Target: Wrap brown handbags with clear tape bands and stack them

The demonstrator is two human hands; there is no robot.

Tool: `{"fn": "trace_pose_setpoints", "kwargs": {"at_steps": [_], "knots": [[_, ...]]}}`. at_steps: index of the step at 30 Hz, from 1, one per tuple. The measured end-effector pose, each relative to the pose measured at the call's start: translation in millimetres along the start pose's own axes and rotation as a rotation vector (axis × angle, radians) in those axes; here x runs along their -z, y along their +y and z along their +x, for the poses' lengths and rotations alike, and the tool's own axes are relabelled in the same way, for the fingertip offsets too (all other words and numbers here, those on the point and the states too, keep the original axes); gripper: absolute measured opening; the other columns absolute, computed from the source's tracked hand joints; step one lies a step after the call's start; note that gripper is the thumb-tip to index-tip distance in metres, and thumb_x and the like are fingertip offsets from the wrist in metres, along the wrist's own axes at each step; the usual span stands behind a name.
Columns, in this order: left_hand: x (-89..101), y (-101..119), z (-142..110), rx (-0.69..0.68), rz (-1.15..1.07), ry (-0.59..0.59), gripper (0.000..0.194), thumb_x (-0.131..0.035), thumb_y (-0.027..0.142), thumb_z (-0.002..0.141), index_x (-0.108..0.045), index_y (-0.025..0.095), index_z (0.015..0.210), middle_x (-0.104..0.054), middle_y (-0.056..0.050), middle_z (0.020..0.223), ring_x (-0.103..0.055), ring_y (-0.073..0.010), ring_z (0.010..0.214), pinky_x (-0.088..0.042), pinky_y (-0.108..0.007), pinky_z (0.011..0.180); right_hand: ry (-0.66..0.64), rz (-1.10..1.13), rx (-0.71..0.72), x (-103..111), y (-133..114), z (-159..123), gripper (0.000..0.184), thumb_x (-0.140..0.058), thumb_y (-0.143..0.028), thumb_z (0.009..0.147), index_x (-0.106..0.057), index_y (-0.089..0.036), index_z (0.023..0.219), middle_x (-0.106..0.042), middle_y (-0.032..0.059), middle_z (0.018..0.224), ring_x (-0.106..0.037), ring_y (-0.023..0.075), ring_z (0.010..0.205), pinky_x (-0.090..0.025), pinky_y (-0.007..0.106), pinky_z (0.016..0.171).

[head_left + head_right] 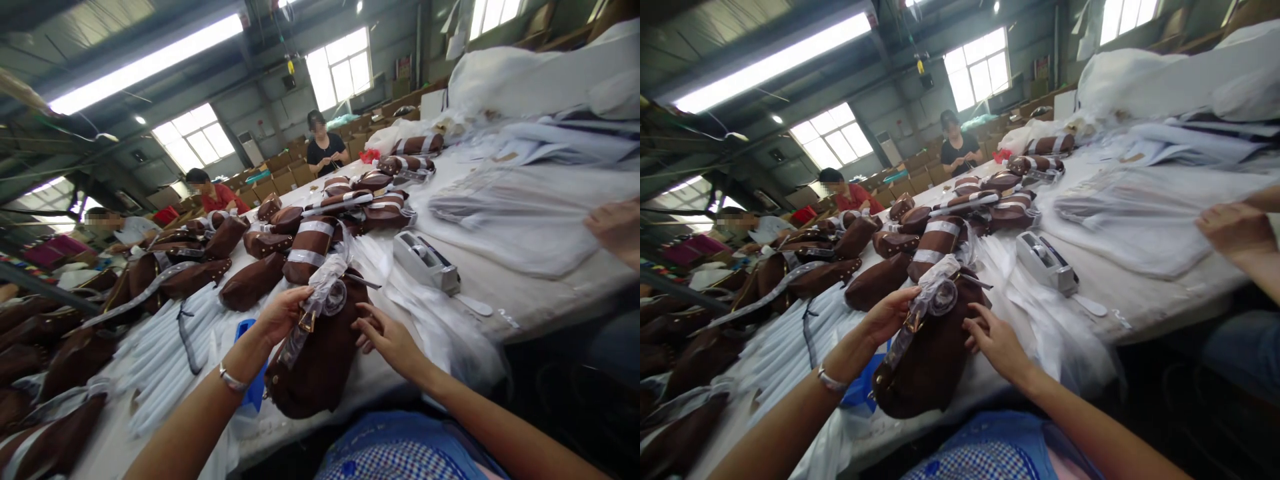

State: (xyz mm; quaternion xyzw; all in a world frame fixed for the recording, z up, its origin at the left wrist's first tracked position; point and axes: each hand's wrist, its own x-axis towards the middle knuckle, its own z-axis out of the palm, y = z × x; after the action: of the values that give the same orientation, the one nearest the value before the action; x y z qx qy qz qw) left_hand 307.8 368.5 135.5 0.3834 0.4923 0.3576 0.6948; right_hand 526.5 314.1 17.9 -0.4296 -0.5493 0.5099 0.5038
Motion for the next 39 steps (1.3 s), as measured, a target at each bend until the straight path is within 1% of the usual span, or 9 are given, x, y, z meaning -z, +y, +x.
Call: {"fn": "trace_pose_setpoints", "kwargs": {"at_steps": [2, 5, 11, 13, 16, 20, 25, 33, 39], "knots": [[0.2, 2, -5, -0.039, 0.007, 0.018, 0.031, -0.084, 0.032, 0.069, -0.071, 0.010, 0.086, -0.072, -0.004, 0.073, -0.062, -0.0115, 0.057, -0.046, -0.020, 0.053, -0.104, 0.181, -0.117, -9, -5, 12, 0.061, -0.057, -0.054, 0.092, -0.048, -0.015, 0.138, -0.074, 0.0105, 0.096, -0.072, 0.0189, 0.064, -0.061, 0.031, 0.054], [-4.9, 6, -18, -0.099, 0.020, 0.023, 0.032, -0.085, 0.034, 0.068, -0.070, 0.011, 0.083, -0.069, -0.001, 0.069, -0.058, -0.0091, 0.054, -0.043, -0.018, 0.050, -0.145, 0.284, -0.073, -21, -23, 37, 0.055, -0.056, -0.060, 0.091, -0.059, -0.015, 0.121, -0.072, 0.0077, 0.087, -0.071, 0.0161, 0.062, -0.060, 0.026, 0.054], [-6.2, 1, -33, -0.220, 0.073, 0.078, 0.037, -0.085, 0.038, 0.071, -0.072, 0.009, 0.091, -0.069, -0.003, 0.075, -0.059, -0.0088, 0.061, -0.045, -0.017, 0.055, -0.208, 0.104, -0.009, -33, -40, 67, 0.044, -0.058, -0.059, 0.090, -0.063, -0.016, 0.085, -0.068, 0.0021, 0.067, -0.064, 0.0134, 0.048, -0.052, 0.022, 0.042], [-0.7, -5, -31, -0.229, 0.049, 0.116, 0.038, -0.084, 0.038, 0.071, -0.072, 0.010, 0.094, -0.070, -0.002, 0.076, -0.058, -0.0082, 0.061, -0.043, -0.016, 0.053, -0.101, -0.025, 0.086, -33, -37, 65, 0.036, -0.061, -0.052, 0.091, -0.066, -0.016, 0.092, -0.069, 0.0022, 0.070, -0.066, 0.0145, 0.053, -0.055, 0.024, 0.049], [6.8, -14, -26, -0.255, -0.042, 0.139, 0.037, -0.085, 0.037, 0.070, -0.072, 0.012, 0.093, -0.071, -0.002, 0.081, -0.062, -0.0098, 0.066, -0.047, -0.016, 0.056, 0.152, -0.209, 0.391, -34, -34, 54, 0.025, -0.066, -0.039, 0.091, -0.069, -0.020, 0.106, -0.071, 0.0050, 0.089, -0.070, 0.0192, 0.081, -0.060, 0.032, 0.078], [5.1, -23, -22, -0.282, -0.134, 0.175, 0.036, -0.085, 0.036, 0.071, -0.072, 0.013, 0.095, -0.073, -0.002, 0.083, -0.065, -0.0100, 0.067, -0.050, -0.017, 0.059, 0.148, -0.314, 0.633, -45, -38, 42, 0.027, -0.061, -0.030, 0.095, -0.068, -0.022, 0.121, -0.069, 0.0084, 0.111, -0.066, 0.0214, 0.105, -0.056, 0.035, 0.096], [-11.6, -34, -19, -0.351, -0.170, 0.234, 0.037, -0.084, 0.036, 0.072, -0.072, 0.014, 0.100, -0.074, -0.003, 0.085, -0.067, -0.0116, 0.067, -0.051, -0.018, 0.058, 0.163, -0.450, 0.572, -68, -38, 33, 0.043, -0.049, -0.017, 0.096, -0.057, -0.015, 0.139, -0.064, 0.0158, 0.130, -0.060, 0.0265, 0.123, -0.050, 0.042, 0.109], [-23.7, -51, -22, -0.530, -0.073, 0.234, 0.036, -0.068, 0.038, 0.088, -0.067, 0.018, 0.118, -0.072, -0.007, 0.112, -0.067, -0.0210, 0.101, -0.053, -0.030, 0.088, 0.075, -0.540, 0.488, -74, -27, 28, 0.056, -0.037, -0.011, 0.095, -0.041, -0.015, 0.151, -0.036, 0.0137, 0.158, -0.034, 0.0252, 0.147, -0.036, 0.045, 0.120], [-26.3, -58, -30, -0.634, 0.018, 0.365, 0.034, -0.061, 0.041, 0.093, -0.064, 0.019, 0.119, -0.069, -0.009, 0.116, -0.063, -0.0228, 0.107, -0.048, -0.033, 0.097, 0.031, -0.675, 0.611, -67, -24, 24, 0.057, -0.040, -0.019, 0.098, -0.035, -0.027, 0.154, -0.032, 0.0078, 0.161, -0.039, 0.0262, 0.144, -0.045, 0.042, 0.113]]}}
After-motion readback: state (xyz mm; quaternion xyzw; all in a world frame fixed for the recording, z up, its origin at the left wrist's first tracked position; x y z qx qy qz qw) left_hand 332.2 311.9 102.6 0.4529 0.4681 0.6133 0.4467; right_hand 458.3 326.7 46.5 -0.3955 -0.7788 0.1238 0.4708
